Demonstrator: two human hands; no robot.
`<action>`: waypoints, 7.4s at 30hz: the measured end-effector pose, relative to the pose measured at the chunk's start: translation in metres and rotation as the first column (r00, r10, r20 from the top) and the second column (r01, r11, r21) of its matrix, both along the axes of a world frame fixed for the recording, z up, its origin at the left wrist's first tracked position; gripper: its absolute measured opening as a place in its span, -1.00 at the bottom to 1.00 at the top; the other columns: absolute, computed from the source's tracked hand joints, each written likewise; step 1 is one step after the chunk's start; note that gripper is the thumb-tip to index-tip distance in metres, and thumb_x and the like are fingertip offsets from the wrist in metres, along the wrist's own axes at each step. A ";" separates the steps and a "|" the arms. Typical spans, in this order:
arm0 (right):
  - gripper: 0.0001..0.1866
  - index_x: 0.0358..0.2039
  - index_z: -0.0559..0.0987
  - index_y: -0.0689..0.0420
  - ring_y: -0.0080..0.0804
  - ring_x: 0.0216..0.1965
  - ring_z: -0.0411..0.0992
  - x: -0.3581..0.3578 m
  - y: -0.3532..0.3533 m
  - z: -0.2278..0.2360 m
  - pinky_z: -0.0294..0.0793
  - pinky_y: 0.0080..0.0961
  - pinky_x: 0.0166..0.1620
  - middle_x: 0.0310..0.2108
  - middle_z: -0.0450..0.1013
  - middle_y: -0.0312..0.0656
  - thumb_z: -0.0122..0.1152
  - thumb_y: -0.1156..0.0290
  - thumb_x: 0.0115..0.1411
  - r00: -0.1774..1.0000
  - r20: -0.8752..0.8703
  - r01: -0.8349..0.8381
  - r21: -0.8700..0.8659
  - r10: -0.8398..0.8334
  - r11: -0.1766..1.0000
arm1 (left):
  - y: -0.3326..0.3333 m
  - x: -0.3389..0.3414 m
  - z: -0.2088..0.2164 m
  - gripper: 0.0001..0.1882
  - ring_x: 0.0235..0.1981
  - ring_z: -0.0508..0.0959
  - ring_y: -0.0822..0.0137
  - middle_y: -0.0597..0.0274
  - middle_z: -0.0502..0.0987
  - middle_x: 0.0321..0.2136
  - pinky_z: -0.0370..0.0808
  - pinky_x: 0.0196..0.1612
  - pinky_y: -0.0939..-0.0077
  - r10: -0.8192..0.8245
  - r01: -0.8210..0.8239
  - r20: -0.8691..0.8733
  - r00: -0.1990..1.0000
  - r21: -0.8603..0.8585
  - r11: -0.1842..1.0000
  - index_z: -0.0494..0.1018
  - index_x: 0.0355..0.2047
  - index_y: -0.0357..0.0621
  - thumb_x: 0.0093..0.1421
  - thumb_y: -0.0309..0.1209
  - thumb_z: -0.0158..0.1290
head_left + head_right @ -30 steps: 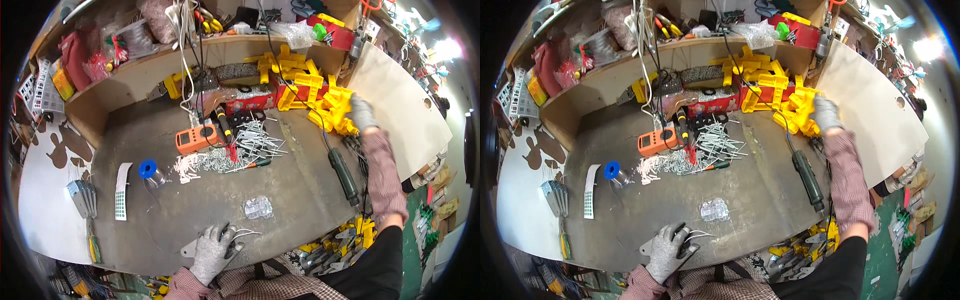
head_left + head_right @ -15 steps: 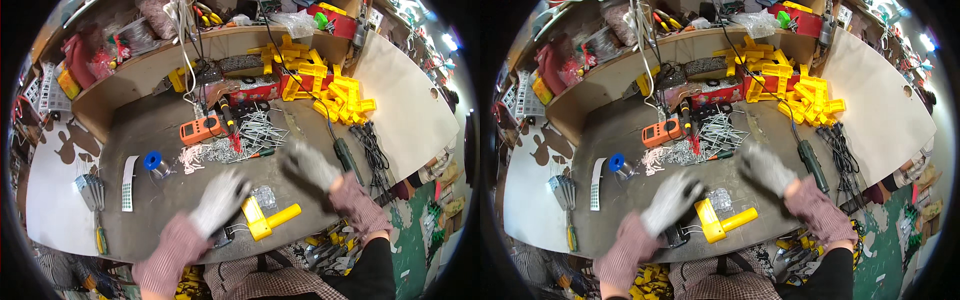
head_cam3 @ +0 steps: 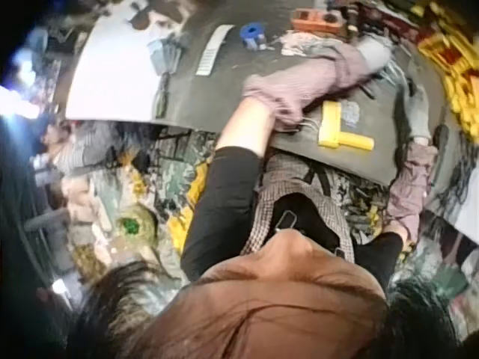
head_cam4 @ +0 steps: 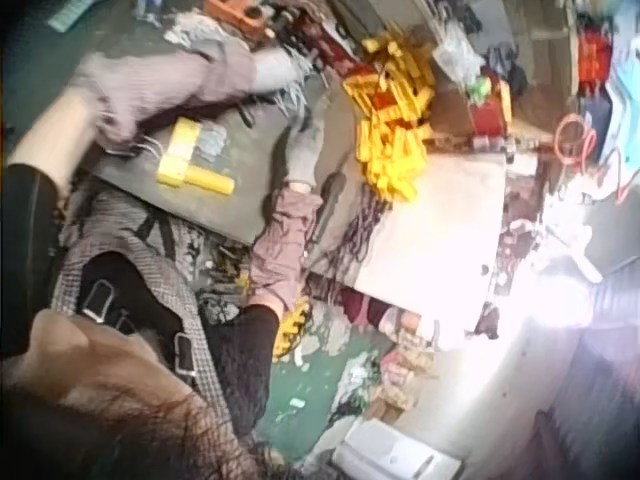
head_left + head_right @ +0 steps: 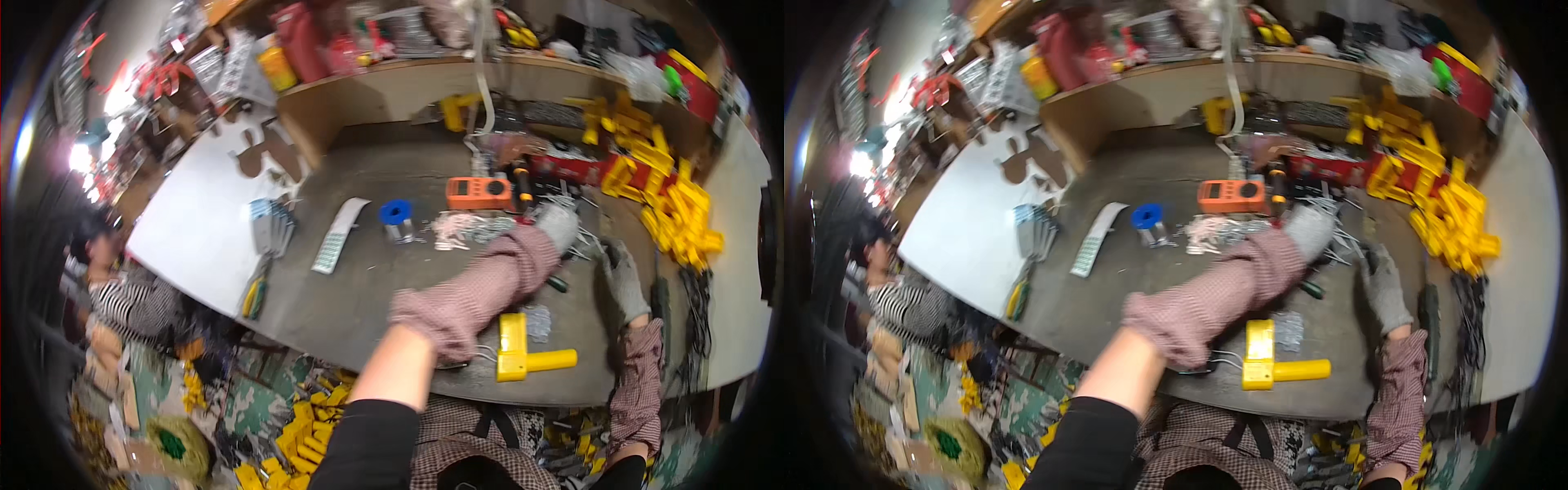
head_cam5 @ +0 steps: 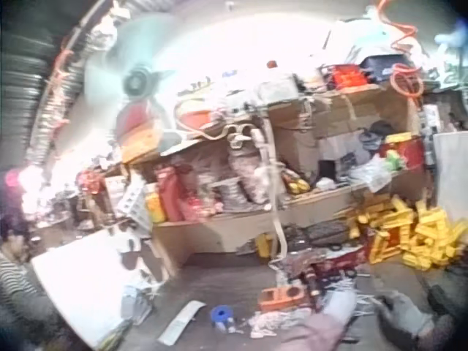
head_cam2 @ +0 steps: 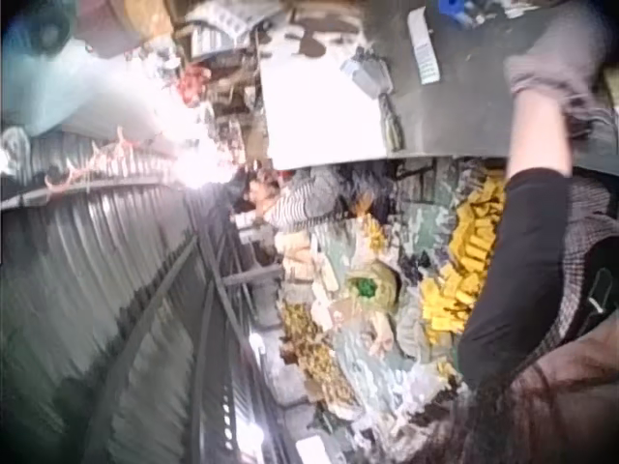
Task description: The person assembles electronic components onto a yellow housing by attaching a metal plate with screws using a screwdriver, then soldering the electronic components with solder wire using a soldering iron.
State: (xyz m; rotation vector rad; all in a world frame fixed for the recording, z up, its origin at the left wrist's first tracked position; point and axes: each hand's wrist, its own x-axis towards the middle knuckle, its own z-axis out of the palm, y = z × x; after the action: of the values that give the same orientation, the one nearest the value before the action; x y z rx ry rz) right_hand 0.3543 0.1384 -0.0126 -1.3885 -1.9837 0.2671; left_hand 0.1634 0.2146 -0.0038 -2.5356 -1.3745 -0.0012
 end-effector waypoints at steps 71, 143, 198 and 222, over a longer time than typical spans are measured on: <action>-0.49 0.01 0.40 0.14 -0.04 -0.13 0.47 -0.087 -0.118 0.033 0.44 -0.20 -0.06 -0.15 0.44 -0.02 0.26 0.06 0.21 0.785 -0.202 -0.555 -0.651 0.586 0.518 | -0.262 -0.178 -0.032 -0.21 -0.01 0.50 -0.08 -0.07 0.50 -0.11 0.41 0.06 0.05 0.217 0.147 0.762 0.610 -0.378 0.914 0.28 0.11 -0.23 -0.10 -0.24 0.37; -0.69 -0.02 0.39 -0.03 -0.58 -0.38 0.38 -0.079 -0.105 -0.006 0.44 -0.36 -0.09 -0.35 0.40 -0.32 0.22 0.27 0.27 -0.534 -0.846 -0.120 0.072 -0.003 0.990 | -0.254 -0.157 -0.030 -0.23 0.02 0.48 -0.11 -0.16 0.45 -0.02 0.42 0.08 0.07 0.174 0.010 0.676 0.716 -0.259 0.966 0.35 -0.02 -0.25 -0.12 -0.08 0.44; -0.64 -0.05 0.37 0.12 -0.49 -0.33 0.38 -0.094 -0.098 -0.017 0.39 -0.31 0.04 -0.31 0.36 -0.23 0.26 0.26 0.27 -0.641 -0.767 -0.310 0.307 0.040 0.900 | -0.254 -0.167 -0.041 -0.71 -0.34 0.55 0.17 0.10 0.50 -0.31 0.50 -0.29 0.34 0.193 -0.069 0.883 0.427 -0.181 0.981 0.36 -0.35 -0.15 -0.03 -0.62 0.23; -0.55 0.12 0.33 0.13 -0.48 -0.33 0.38 -0.090 -0.101 -0.018 0.40 -0.28 0.05 -0.19 0.41 -0.16 0.16 0.20 0.33 -0.565 -0.825 -0.213 0.144 -0.002 0.967 | -0.241 -0.178 -0.028 -0.83 -0.17 0.58 0.14 0.12 0.55 -0.24 0.52 -0.12 0.33 0.299 0.150 0.922 0.248 -0.341 0.928 0.51 -0.28 -0.19 0.10 -0.53 0.21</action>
State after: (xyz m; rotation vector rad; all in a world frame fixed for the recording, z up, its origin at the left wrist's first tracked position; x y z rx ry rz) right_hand 0.2641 0.0371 -0.0305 -0.1962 -0.2262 1.2999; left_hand -0.0150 -0.0262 -0.0313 -2.7610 -1.9926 -1.8132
